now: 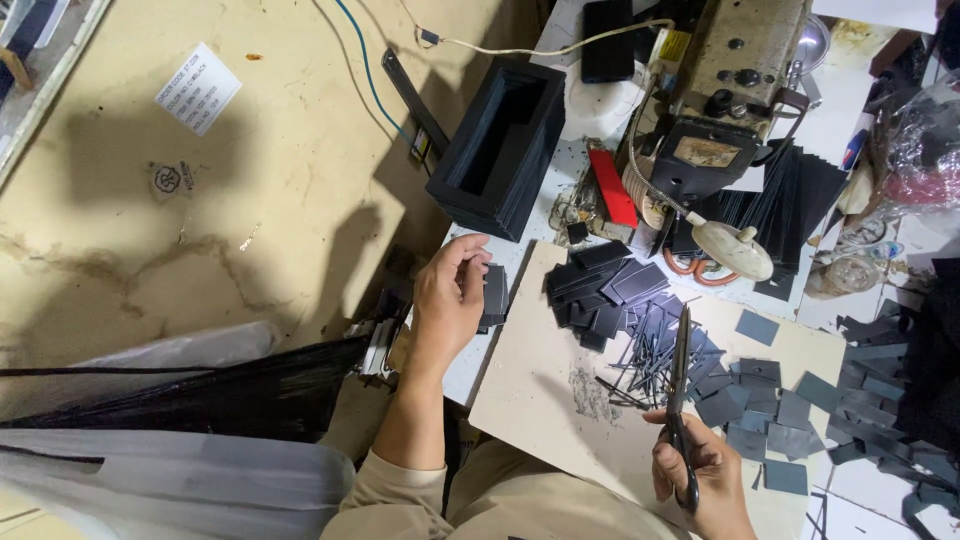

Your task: Trimming small rectangular pieces of material using scissors in a workshop.

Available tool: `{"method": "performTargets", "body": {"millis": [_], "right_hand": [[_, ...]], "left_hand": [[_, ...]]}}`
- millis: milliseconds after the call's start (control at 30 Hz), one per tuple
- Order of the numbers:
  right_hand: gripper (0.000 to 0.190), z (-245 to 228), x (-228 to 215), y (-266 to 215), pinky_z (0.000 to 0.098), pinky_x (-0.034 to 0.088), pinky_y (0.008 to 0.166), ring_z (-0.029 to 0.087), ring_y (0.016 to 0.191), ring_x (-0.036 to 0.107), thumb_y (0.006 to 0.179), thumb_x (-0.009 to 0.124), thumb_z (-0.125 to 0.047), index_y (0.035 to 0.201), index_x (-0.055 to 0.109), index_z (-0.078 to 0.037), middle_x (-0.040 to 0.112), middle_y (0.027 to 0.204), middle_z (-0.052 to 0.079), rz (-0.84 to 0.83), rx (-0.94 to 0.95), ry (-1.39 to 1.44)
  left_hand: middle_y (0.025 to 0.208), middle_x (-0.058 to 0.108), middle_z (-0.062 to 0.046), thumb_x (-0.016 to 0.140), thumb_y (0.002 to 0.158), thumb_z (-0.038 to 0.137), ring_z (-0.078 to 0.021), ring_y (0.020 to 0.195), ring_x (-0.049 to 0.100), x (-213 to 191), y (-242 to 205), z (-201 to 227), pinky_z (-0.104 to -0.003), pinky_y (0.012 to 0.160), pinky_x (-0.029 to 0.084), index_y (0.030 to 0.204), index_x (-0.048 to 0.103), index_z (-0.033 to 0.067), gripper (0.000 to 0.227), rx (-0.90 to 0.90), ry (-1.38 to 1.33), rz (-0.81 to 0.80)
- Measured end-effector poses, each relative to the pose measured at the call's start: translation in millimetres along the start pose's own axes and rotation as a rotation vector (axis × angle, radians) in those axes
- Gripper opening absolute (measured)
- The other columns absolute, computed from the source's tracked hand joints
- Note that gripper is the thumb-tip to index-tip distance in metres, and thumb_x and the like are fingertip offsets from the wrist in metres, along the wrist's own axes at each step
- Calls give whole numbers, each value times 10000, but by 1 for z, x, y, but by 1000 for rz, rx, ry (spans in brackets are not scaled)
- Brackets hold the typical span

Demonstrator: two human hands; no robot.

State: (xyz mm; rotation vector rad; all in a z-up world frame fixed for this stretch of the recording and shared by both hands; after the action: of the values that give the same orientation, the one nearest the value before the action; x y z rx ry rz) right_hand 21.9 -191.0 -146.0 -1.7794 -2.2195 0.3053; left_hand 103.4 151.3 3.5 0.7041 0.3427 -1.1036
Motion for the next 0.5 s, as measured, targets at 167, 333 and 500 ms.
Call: {"method": "performTargets", "body": {"millis": [167,333,500], "right_hand": [[448,11,-4,1,331,395,342,217,353,515,819,746,-153,1169,693,123,572,536,129,-1,-5,62],[459,15,-5,0,339,373,338,213,352,488,807,764,-161,1171,704,112,565,509,124,28,31,96],[465,17,-5,-1,304,331,323,178,323,474,801,783,-139,1170,698,131,586,528,107,15,-14,120]], "left_hand": [[1077,736,-86,599,899,-68,-151,809,708,26,3,-4,-250,682,618,1273,615,23,386,-82,30,-121],[1141,726,-111,623,957,65,-223,922,742,93,10,-7,-310,830,652,1275,626,52,318,-77,111,-294],[1096,677,-176,662,974,245,-354,1016,599,180,20,-34,-459,911,485,1131,681,1,290,110,375,-401]]}}
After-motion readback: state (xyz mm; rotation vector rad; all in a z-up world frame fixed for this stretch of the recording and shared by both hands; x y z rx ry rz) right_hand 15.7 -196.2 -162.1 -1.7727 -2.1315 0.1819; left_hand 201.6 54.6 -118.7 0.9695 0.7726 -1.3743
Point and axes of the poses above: each hand's wrist, its own y-axis towards the middle knuckle, its own x-axis out of the palm, z = x × y, the point moved 9 cm from there along y, towards the middle knuckle
